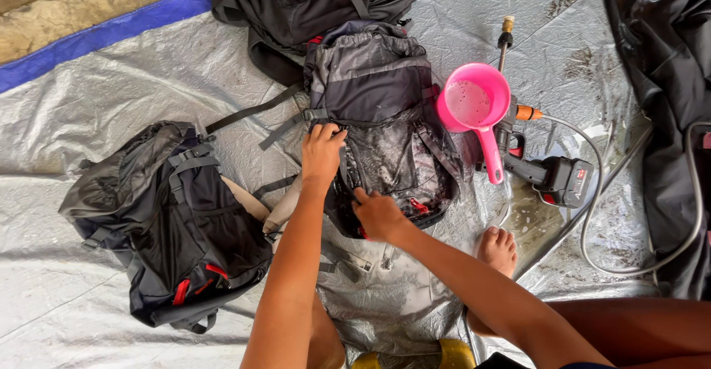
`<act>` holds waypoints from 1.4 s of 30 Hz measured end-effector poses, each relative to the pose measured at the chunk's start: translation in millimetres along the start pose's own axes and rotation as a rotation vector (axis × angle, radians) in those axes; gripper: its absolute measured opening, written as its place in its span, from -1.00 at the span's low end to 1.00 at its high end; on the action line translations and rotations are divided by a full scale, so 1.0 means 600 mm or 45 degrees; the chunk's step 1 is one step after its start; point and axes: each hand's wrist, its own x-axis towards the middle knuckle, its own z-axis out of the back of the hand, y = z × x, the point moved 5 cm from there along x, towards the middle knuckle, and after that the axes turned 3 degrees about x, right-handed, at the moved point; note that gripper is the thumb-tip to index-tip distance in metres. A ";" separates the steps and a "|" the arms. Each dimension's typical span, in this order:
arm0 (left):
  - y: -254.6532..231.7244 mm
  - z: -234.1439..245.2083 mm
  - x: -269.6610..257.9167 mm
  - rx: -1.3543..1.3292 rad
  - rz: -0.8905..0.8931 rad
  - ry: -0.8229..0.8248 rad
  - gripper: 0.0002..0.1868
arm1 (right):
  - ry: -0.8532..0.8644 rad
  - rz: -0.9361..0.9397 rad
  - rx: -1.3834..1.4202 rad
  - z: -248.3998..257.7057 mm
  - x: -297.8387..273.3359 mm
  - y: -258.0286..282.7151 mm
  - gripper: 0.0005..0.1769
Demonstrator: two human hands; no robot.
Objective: The person scrubs a black backpack with a brush and soapy water on a tarp. They repeatedly apply soap and scrub various sections of the backpack, including the front pocket and straps.
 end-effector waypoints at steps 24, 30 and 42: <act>-0.027 0.079 -0.071 0.010 0.175 0.307 0.03 | -0.074 -0.007 0.276 0.107 -0.032 -0.039 -0.32; -0.007 0.079 -0.096 0.029 0.161 0.497 0.35 | 0.242 -0.164 0.013 0.139 -0.055 -0.044 -0.26; -0.028 0.089 -0.099 -0.249 0.274 0.470 0.33 | -0.896 -0.877 0.396 0.231 -0.083 -0.491 -0.39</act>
